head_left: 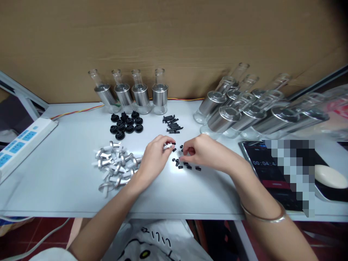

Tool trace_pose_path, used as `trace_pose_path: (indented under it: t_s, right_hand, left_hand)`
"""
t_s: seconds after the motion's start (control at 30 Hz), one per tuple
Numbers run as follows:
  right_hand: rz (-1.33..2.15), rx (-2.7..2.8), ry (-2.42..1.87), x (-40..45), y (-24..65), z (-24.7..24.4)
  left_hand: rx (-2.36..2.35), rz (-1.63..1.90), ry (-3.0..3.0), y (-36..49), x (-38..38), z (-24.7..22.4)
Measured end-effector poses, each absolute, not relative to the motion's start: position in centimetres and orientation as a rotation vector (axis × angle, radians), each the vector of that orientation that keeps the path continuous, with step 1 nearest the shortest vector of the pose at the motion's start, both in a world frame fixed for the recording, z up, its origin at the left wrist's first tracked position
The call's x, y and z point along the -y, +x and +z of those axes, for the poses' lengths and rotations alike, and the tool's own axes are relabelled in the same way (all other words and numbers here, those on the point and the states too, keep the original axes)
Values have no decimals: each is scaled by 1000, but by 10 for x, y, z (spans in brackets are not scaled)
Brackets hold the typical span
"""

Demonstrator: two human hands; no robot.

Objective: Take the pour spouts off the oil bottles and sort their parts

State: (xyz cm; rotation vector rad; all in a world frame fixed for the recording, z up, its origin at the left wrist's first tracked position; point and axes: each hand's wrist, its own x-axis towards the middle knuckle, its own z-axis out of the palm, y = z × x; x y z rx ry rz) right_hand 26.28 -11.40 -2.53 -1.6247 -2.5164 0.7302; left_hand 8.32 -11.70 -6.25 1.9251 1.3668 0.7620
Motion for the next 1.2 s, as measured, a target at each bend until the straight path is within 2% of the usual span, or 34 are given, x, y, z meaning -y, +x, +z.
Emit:
trace_pose_path:
  t_s: [0.13, 0.3, 0.6, 0.9, 1.2]
  right_hand:
    - [586, 2589, -1709, 119, 253, -28]
    - [668, 2571, -1624, 119, 254, -31]
    - [676, 2196, -1394, 110, 263, -34]
    - [733, 2201, -1318, 105, 260, -37]
    - [485, 2423, -1227, 103, 263, -47]
  left_hand:
    - [-1478, 719, 1873, 80, 116, -59]
    - [-1438, 610, 2006, 77, 116, -60]
    - [-1426, 508, 2087, 75, 118, -60]
    - [-1511, 423, 2147, 74, 119, -57]
    - [-1498, 403, 2112, 71, 119, -57]
